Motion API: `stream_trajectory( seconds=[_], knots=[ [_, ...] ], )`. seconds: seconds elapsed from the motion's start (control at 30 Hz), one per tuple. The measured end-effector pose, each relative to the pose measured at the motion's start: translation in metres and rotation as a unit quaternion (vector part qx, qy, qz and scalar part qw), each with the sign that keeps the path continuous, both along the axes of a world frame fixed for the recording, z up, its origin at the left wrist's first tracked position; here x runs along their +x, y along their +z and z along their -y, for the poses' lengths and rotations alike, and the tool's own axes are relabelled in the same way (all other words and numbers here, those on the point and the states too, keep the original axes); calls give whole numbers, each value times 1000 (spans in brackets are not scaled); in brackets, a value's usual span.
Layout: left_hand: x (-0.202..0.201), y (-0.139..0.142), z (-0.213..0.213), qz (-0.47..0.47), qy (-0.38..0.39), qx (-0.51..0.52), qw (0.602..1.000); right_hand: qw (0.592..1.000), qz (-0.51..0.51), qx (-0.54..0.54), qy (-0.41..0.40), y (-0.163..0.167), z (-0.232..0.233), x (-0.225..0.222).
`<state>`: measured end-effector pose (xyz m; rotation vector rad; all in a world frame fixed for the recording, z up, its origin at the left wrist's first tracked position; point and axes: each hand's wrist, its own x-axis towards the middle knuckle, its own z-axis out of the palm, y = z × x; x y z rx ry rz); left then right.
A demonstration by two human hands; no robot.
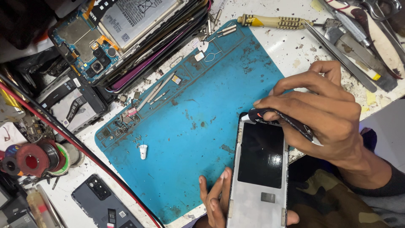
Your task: The person holds a disassembled smartphone midframe in one hand and squeezes adhesive from a tube along the frame's inner edges, rotating the phone to reach each side. They continue applying the adhesive bead around the perimeter of the frame.
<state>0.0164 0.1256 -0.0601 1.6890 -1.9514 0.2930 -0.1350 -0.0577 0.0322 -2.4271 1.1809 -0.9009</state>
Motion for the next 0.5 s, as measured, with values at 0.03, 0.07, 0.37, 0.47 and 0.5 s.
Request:
stream_trajectory(
  seconds=[0.03, 0.07, 0.37, 0.47, 0.5],
  knots=[
    [0, 0, 0, -3, -2, -11, 1000, 1000, 7, 5, 6, -1, 0, 0],
    [1, 0, 0, -5, -3, -21, 1000, 1000, 14, 10, 12, -1, 0, -1],
    [-3, -7, 2, -54, 14, -73, 996, 999, 10, -8, -53, 0, -1, -4],
    [-2, -5, 3, -45, 7, -70, 996, 999, -2, -6, -42, 2, -1, -4],
    [0, -4, 3, -36, 2, -64, 997, 999, -7, -9, -39, 3, -1, -4]
  ],
)
